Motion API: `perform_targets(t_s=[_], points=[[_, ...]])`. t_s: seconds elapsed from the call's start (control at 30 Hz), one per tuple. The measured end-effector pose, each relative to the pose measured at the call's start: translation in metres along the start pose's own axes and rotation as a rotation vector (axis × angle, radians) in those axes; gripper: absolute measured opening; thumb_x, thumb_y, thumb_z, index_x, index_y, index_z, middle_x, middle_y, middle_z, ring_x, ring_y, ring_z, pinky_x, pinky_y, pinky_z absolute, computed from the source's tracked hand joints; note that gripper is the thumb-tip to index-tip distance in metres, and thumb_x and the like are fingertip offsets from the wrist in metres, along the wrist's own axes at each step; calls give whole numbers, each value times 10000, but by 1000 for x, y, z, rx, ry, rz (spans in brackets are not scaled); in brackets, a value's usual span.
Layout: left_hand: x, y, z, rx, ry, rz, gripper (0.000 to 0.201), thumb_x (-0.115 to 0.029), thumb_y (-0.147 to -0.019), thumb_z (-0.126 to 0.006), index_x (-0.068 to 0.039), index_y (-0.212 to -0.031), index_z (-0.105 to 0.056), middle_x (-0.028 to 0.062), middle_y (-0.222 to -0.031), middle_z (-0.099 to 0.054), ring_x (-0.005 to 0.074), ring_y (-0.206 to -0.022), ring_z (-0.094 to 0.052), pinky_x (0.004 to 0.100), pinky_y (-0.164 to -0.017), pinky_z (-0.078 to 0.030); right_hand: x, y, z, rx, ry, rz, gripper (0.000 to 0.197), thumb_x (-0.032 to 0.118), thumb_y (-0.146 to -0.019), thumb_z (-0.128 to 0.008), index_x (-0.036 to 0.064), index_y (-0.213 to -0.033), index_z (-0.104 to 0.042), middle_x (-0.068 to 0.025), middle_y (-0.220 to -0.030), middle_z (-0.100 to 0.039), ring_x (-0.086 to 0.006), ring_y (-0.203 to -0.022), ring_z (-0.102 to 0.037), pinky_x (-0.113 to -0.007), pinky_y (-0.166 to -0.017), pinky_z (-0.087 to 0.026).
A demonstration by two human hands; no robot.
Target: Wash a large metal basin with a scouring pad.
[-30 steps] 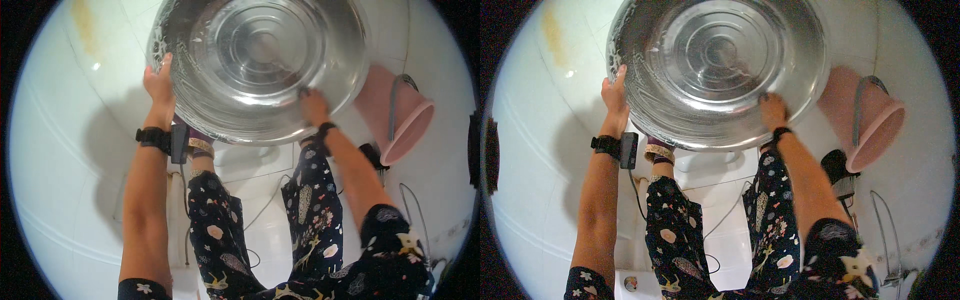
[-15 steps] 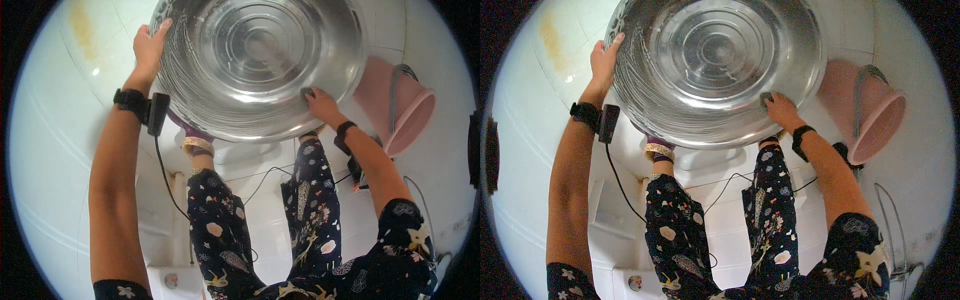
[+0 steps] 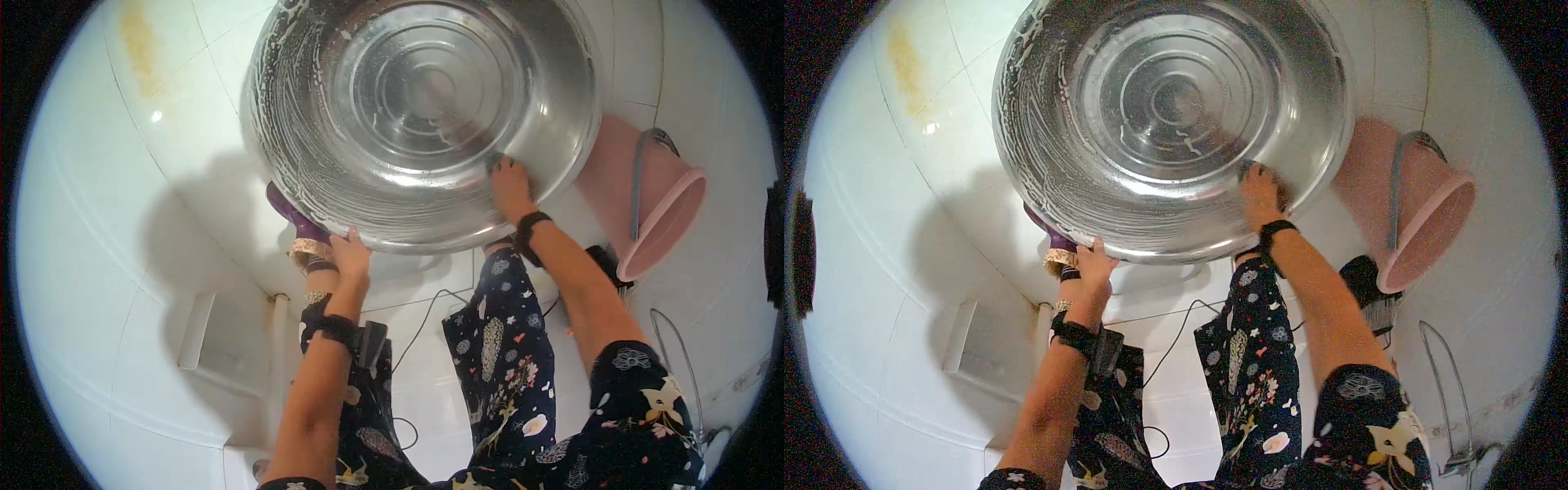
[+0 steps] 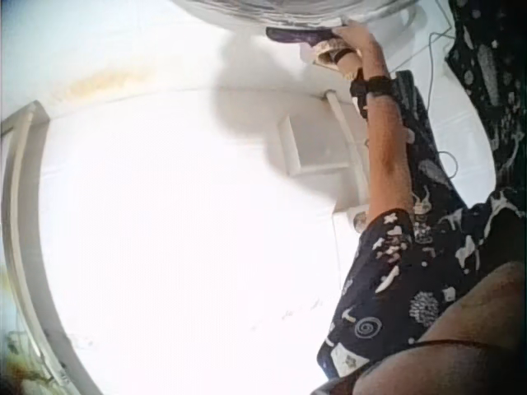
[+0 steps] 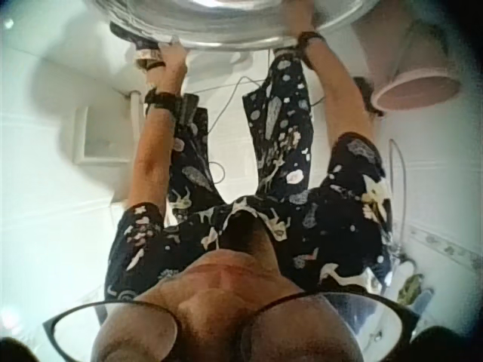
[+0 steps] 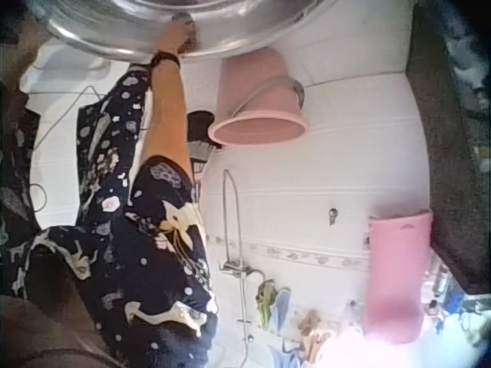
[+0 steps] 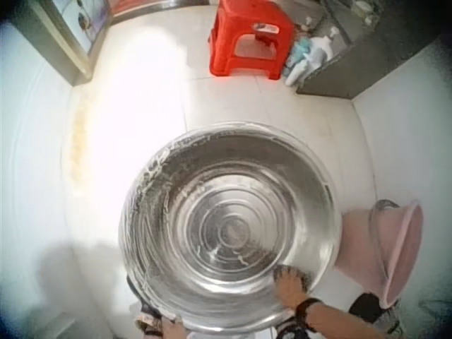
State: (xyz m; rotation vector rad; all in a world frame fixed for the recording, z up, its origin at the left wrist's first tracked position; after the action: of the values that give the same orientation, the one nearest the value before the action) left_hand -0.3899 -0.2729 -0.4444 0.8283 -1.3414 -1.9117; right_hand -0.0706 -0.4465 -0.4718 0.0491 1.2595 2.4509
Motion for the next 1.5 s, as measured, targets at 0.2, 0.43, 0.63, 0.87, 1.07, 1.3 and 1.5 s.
perform_targets(t_s=[0.2, 0.43, 0.63, 0.87, 1.07, 1.3, 1.5], points=[[-30, 27, -12, -8, 4, -112, 343, -201, -924, -475, 62, -1108, -356, 180, -1027, -525, 217, -822, -585, 322, -601, -538, 165, -18, 65, -37, -918, 120, 295, 46, -784, -500, -43, -1056, -571, -232, -1225, -459, -404, -1044, -500, -426, -911, -439], [-80, 12, 28, -80, -415, -365, 331, -184, -895, -526, 76, -1048, -391, 226, -988, -550, 284, -777, -600, 369, -633, -518, 67, -109, 150, -497, -653, 507, 473, 443, -899, -398, 138, -1249, -486, -133, -1236, -514, -317, -1166, -446, -515, -961, -312], [-182, 15, 18, -126, -643, -771, 407, -238, -880, -542, 103, -1049, -400, 336, -897, -540, 466, -839, -546, 449, -752, -442, -101, -135, 151, -879, -508, -395, 386, 127, -892, -438, 65, -1273, -429, -220, -1265, -440, -377, -1162, -437, -492, -992, -324], [-196, 15, -19, -70, -729, -652, 469, -269, -891, -513, 132, -1082, -361, 328, -838, -568, 476, -835, -554, 488, -735, -434, 149, -103, 141, -603, -750, 211, 419, 64, -847, -436, 35, -1264, -409, -194, -1380, -327, -361, -1323, -232, -504, -1052, -256], [-190, 10, -1, -99, -736, -632, 481, -256, -884, -515, 142, -1098, -349, 331, -840, -567, 484, -827, -555, 484, -743, -439, -74, -159, 150, -798, -597, -123, 529, 109, -833, -500, 24, -1330, -342, -215, -1387, -309, -379, -1302, -265, -403, -1050, -284], [-191, 28, -24, 33, -530, -457, 496, -299, -902, -482, 141, -1089, -349, 343, -878, -558, 487, -807, -557, 470, -749, -445, 25, -184, 191, -898, -996, -25, 446, 85, -873, -380, -45, -1300, -365, -260, -1358, -342, -367, -1302, -272, -431, -1078, -223], [-179, 7, -7, -216, -561, -656, 505, -353, -919, -444, 124, -1073, -387, 300, -901, -556, 415, -837, -544, 452, -795, -404, 165, -65, 120, -316, -1163, 59, 482, 88, -856, -461, 63, -1327, -363, -257, -1404, -240, -394, -1254, -331, -399, -1010, -338]])
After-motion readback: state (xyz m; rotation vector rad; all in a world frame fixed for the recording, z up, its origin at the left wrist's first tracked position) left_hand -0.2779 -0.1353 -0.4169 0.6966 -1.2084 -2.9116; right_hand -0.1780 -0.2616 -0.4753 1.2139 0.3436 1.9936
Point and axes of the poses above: each hand's wrist, its own y-axis away from the middle knuckle, its own z-axis out of the back of the hand, x = y × z, the point moved 9 cm from there along -y, towards the middle knuckle
